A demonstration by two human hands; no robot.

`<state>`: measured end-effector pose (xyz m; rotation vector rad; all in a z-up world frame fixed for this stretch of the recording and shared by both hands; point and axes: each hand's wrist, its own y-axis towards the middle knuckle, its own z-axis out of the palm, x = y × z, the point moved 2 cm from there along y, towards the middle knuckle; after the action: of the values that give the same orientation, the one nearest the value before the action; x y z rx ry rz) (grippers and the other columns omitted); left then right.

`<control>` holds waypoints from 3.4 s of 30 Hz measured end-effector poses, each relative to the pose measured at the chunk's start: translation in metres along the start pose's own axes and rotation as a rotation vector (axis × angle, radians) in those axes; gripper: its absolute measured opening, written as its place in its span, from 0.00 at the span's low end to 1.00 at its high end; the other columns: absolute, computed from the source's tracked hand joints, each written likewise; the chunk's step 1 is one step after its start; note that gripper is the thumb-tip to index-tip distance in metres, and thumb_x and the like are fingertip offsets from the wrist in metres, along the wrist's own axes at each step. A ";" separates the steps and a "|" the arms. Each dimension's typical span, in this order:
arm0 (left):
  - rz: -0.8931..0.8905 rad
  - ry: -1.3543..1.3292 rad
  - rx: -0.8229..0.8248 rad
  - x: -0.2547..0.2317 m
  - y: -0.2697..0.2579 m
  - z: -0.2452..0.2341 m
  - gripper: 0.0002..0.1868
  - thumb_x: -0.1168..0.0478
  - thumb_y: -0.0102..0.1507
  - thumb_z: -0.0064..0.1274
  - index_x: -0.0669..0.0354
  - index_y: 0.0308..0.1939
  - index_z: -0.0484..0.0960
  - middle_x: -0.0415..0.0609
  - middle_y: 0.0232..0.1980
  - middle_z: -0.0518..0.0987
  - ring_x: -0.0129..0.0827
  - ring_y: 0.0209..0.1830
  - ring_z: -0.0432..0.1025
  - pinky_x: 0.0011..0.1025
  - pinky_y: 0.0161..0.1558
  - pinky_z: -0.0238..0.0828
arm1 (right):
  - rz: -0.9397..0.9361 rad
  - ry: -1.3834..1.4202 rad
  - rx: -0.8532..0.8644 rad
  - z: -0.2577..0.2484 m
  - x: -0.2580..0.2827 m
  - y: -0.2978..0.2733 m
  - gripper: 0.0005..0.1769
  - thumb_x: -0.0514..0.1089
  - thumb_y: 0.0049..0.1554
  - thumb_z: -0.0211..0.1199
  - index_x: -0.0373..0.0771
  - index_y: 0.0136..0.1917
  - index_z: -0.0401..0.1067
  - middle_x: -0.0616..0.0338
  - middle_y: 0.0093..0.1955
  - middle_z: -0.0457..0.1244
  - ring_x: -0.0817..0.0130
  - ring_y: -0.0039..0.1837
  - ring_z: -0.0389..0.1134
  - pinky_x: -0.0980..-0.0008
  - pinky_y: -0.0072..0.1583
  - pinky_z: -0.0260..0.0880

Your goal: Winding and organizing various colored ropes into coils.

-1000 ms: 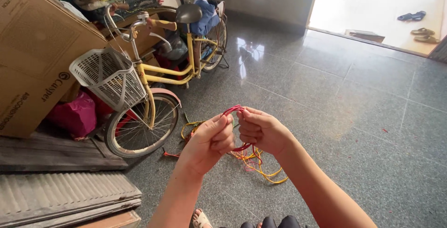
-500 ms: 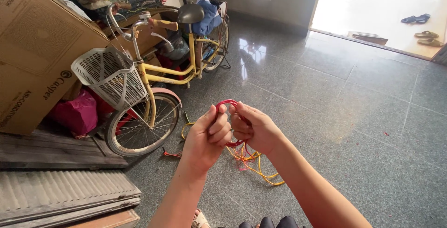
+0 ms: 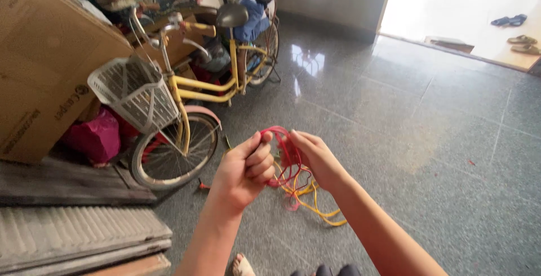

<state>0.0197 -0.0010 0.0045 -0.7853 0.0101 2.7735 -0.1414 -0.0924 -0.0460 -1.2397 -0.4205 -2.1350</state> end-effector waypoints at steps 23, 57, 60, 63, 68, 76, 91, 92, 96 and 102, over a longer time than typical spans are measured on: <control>0.983 -0.061 -0.427 -0.091 -0.039 -0.058 0.17 0.57 0.77 0.31 0.60 0.51 0.77 0.36 0.25 0.61 0.23 0.21 0.50 0.25 0.27 0.49 | -0.582 -1.213 -0.085 -0.013 -0.001 -0.044 0.14 0.44 0.59 0.64 0.44 0.58 0.78 0.55 0.44 0.71 0.60 0.41 0.74 0.63 0.42 0.72; -0.058 0.178 0.078 0.012 -0.022 -0.027 0.17 0.50 0.75 0.37 0.58 0.42 0.71 0.35 0.21 0.56 0.21 0.17 0.49 0.23 0.22 0.46 | -0.239 -0.638 0.072 0.004 0.017 -0.009 0.15 0.44 0.66 0.60 0.32 0.59 0.78 0.61 0.51 0.67 0.77 0.53 0.68 0.75 0.52 0.71; -0.057 0.028 0.122 0.012 -0.020 -0.027 0.17 0.49 0.77 0.37 0.58 0.42 0.69 0.35 0.22 0.55 0.20 0.17 0.48 0.22 0.23 0.46 | 0.100 -0.105 0.106 0.039 0.035 -0.026 0.26 0.52 0.63 0.48 0.33 0.66 0.71 0.60 0.59 0.70 0.78 0.60 0.72 0.79 0.62 0.73; -0.077 -0.060 0.146 0.011 -0.020 -0.031 0.16 0.50 0.77 0.36 0.57 0.43 0.69 0.34 0.21 0.56 0.20 0.17 0.48 0.23 0.24 0.46 | 0.042 -0.100 0.312 0.016 -0.006 -0.014 0.23 0.48 0.62 0.57 0.36 0.66 0.68 0.62 0.59 0.69 0.78 0.59 0.71 0.74 0.61 0.74; -0.068 -0.006 0.161 0.002 -0.021 -0.020 0.16 0.51 0.77 0.36 0.59 0.44 0.70 0.35 0.22 0.59 0.21 0.16 0.50 0.22 0.23 0.48 | 0.068 0.103 0.369 -0.018 -0.029 -0.004 0.11 0.43 0.69 0.61 0.33 0.60 0.70 0.58 0.49 0.66 0.71 0.50 0.69 0.69 0.54 0.70; -0.058 0.005 0.106 0.008 -0.013 -0.027 0.15 0.54 0.77 0.36 0.62 0.48 0.71 0.40 0.25 0.65 0.24 0.20 0.57 0.25 0.29 0.57 | 0.229 0.272 0.109 0.006 -0.019 -0.012 0.13 0.49 0.63 0.50 0.38 0.52 0.68 0.62 0.42 0.66 0.71 0.41 0.69 0.68 0.50 0.72; 0.106 -0.158 0.060 0.031 -0.017 -0.027 0.16 0.50 0.77 0.37 0.58 0.47 0.72 0.36 0.22 0.59 0.22 0.20 0.53 0.23 0.27 0.55 | 0.232 0.526 0.300 0.012 -0.031 -0.007 0.17 0.54 0.72 0.51 0.40 0.48 0.67 0.74 0.31 0.49 0.81 0.31 0.45 0.75 0.35 0.45; 0.120 -0.173 0.042 0.029 -0.017 -0.027 0.16 0.50 0.76 0.38 0.58 0.46 0.72 0.36 0.21 0.55 0.21 0.19 0.49 0.23 0.25 0.49 | 0.209 0.435 0.237 0.018 -0.026 -0.009 0.18 0.55 0.70 0.50 0.38 0.52 0.69 0.72 0.31 0.52 0.80 0.32 0.49 0.75 0.36 0.50; 0.168 -0.204 0.017 0.014 -0.023 -0.031 0.16 0.50 0.75 0.40 0.58 0.45 0.74 0.34 0.20 0.52 0.20 0.17 0.45 0.23 0.23 0.43 | 0.201 0.110 0.019 0.026 -0.015 -0.018 0.27 0.57 0.64 0.45 0.33 0.59 0.71 0.61 0.40 0.66 0.71 0.42 0.67 0.68 0.49 0.70; 0.277 -0.215 0.013 -0.019 -0.035 -0.025 0.16 0.52 0.75 0.41 0.60 0.46 0.78 0.33 0.20 0.52 0.20 0.18 0.44 0.23 0.24 0.42 | 0.046 -0.374 0.186 -0.028 -0.063 -0.009 0.17 0.50 0.63 0.60 0.38 0.59 0.75 0.65 0.41 0.65 0.78 0.44 0.65 0.72 0.49 0.69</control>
<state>0.0567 0.0265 -0.0046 -0.5116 0.1044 3.1020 -0.1430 -0.0787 -0.1143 -1.5229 -0.7245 -1.7774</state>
